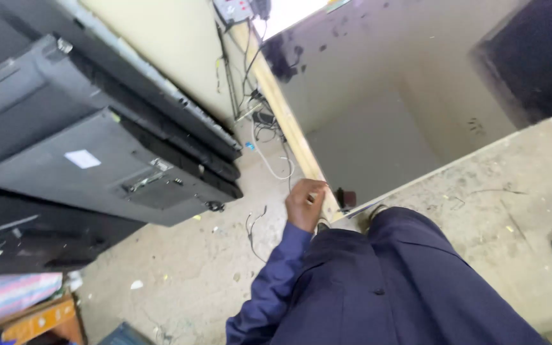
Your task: Repairing a television screen by securing the edge connectors and frame.
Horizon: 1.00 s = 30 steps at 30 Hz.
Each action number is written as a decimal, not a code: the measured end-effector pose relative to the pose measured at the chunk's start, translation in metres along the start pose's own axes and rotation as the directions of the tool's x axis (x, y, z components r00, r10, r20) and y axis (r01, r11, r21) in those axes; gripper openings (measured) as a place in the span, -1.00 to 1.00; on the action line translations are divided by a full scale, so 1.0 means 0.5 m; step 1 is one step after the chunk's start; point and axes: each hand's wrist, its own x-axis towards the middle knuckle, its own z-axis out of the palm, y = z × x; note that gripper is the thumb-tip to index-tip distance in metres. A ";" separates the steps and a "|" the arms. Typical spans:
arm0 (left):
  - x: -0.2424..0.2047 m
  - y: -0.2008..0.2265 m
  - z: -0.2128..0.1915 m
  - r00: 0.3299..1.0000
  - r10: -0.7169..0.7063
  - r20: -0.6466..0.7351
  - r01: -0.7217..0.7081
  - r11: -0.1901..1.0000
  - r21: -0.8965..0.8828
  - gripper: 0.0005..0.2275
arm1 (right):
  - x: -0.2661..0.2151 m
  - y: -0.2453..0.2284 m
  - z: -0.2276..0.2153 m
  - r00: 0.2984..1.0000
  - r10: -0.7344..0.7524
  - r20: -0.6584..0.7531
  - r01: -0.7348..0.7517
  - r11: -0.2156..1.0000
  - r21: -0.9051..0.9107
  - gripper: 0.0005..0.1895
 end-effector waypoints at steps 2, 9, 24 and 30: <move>0.071 0.106 -0.102 0.982 0.110 -0.152 -0.115 0.993 -0.024 -0.86 | 0.012 -0.032 0.003 1.000 0.000 0.008 0.001 0.998 -0.064 -0.88; 0.100 0.454 -0.435 0.596 0.718 -0.360 -0.727 0.673 0.139 -0.89 | -0.038 -0.012 -0.008 0.994 0.065 0.085 -0.053 0.989 -0.139 -0.88; -0.094 -0.039 0.107 0.988 -0.101 -0.114 0.105 0.994 0.022 -0.89 | -0.294 0.518 0.117 0.911 0.212 0.354 -0.155 0.971 -0.183 -0.83; -0.108 -0.062 0.120 0.984 -0.109 -0.138 0.143 0.952 0.270 -0.87 | -0.237 0.503 0.155 0.852 -0.041 0.522 0.124 0.984 -0.126 -0.85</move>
